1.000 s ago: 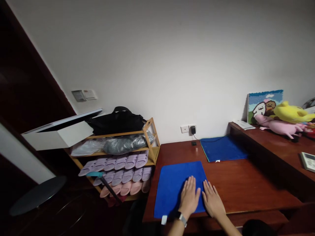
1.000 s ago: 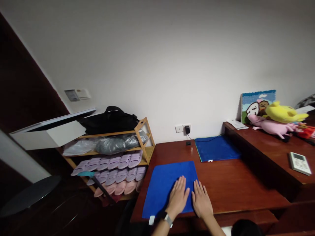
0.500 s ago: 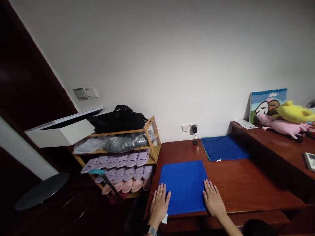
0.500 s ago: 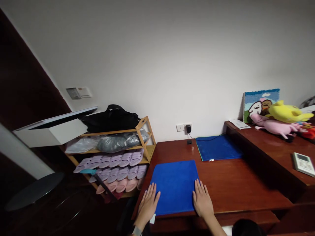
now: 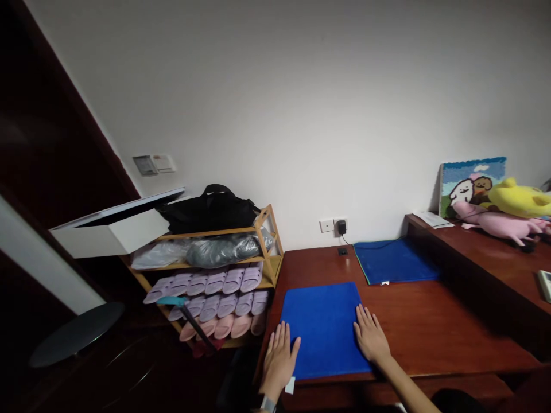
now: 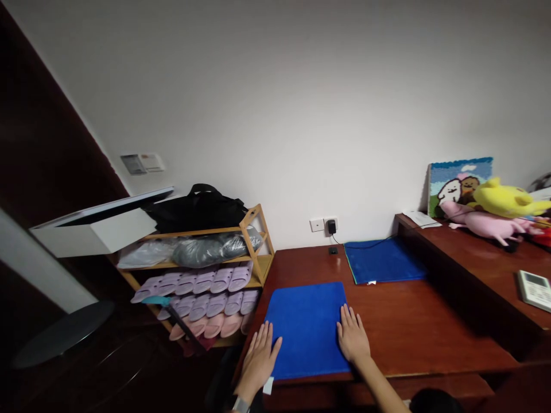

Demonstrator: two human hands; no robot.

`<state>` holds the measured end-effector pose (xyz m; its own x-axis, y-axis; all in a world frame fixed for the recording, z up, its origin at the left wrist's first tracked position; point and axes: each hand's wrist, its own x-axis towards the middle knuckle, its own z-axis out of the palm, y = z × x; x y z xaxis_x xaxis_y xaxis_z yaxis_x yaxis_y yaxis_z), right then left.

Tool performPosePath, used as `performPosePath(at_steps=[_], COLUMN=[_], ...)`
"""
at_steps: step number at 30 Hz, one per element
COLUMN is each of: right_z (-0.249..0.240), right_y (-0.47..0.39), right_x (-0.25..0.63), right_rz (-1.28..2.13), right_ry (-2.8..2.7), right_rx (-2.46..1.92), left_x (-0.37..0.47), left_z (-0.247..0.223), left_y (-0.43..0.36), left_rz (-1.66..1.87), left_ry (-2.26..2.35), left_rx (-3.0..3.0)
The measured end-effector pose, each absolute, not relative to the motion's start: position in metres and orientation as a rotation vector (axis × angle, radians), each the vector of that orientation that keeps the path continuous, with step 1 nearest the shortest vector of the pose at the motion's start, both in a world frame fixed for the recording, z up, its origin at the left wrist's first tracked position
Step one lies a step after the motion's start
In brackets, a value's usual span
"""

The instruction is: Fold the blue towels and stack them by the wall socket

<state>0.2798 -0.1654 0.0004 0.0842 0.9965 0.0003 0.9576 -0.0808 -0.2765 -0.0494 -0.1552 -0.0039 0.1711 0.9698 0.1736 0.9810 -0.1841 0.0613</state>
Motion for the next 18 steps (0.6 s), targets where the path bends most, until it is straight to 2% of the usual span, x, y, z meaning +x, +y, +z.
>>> performPosePath(at_steps=[5,10,13,18], right_z=[-0.006,-0.004,-0.003,-0.003], right_y=[-0.166,-0.166,-0.166,-0.167], right_x=[0.281,0.282,0.282,0.281], right_rz=[0.27,0.272,0.269,0.261], right_ry=[-1.974,-2.044,-2.017,-1.974], right_rx=[-2.142,-2.149,-2.148,-2.138], left_x=[0.049,0.138,0.127,0.031], left_z=[0.018,0.013,0.008,0.012], left_y=[-0.15,-0.144,-0.136,-0.119], left_rz=[-0.422,-0.419,-0.354,-0.265], left_ry=[-1.707,-1.528,-1.632,-1.886], left_rx=[-2.593,-2.867,-2.85,-2.606])
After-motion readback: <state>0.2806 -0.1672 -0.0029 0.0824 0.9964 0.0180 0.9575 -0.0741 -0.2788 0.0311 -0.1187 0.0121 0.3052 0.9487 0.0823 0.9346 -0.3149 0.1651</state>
